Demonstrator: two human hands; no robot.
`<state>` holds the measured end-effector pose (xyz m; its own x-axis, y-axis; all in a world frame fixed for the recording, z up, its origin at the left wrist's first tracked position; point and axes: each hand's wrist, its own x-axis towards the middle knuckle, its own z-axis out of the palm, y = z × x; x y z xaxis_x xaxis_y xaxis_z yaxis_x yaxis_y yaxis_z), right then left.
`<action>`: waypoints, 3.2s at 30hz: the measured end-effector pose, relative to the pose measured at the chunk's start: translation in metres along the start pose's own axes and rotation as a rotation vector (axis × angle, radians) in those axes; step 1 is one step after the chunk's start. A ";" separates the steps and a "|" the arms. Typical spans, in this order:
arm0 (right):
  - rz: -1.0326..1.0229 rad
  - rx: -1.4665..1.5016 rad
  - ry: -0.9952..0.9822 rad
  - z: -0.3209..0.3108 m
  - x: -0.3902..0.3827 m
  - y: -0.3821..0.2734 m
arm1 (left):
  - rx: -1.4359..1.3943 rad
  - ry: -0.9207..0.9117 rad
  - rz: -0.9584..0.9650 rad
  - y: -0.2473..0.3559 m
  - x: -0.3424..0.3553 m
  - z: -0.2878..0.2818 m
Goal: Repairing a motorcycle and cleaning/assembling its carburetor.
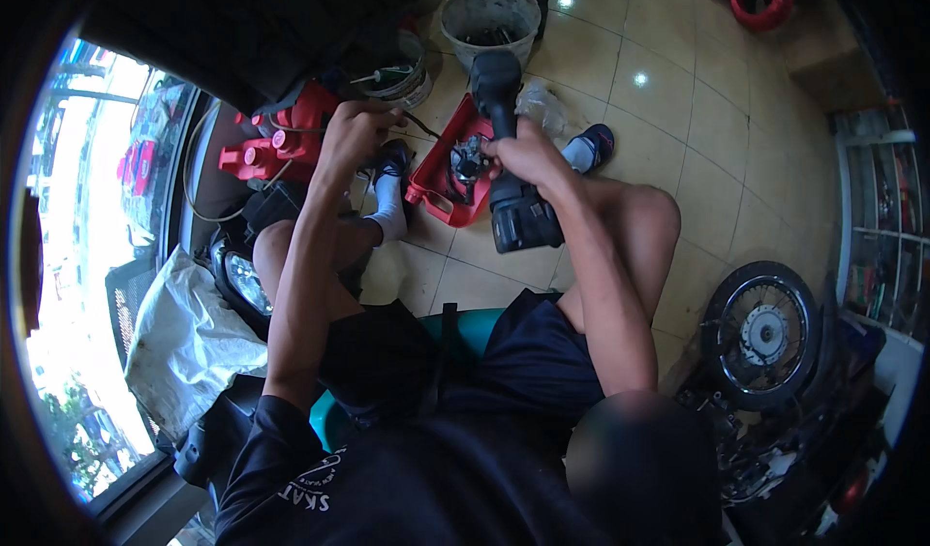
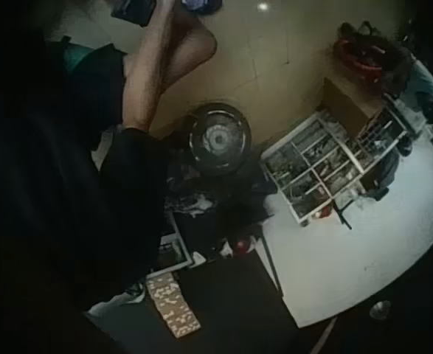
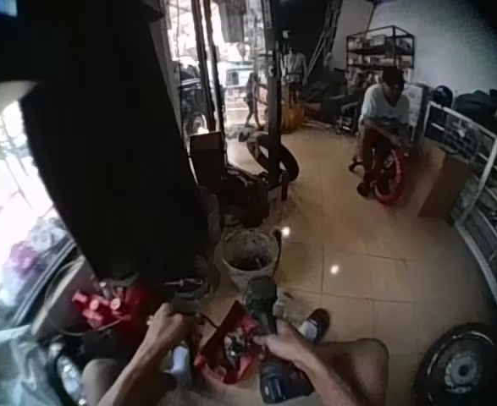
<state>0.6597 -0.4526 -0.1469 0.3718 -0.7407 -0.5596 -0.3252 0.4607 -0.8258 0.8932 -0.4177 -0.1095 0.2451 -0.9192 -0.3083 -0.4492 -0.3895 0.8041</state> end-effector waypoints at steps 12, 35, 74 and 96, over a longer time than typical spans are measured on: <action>-0.054 0.219 0.097 -0.029 -0.008 0.002 | -0.096 -0.105 0.043 0.016 0.011 0.025; -0.525 0.644 0.277 -0.059 -0.041 -0.043 | 0.283 0.002 -0.310 -0.209 0.081 0.160; -0.448 0.814 0.305 -0.062 -0.030 -0.033 | -0.121 0.126 -0.027 -0.068 0.091 0.062; -0.796 0.305 0.142 0.018 -0.042 -0.055 | -1.208 -0.033 0.020 0.032 -0.002 -0.013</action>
<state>0.6779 -0.4377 -0.0790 0.2714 -0.9433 0.1909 0.2409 -0.1254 -0.9624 0.8896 -0.4275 -0.0762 0.2175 -0.9322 -0.2893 0.6441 -0.0856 0.7601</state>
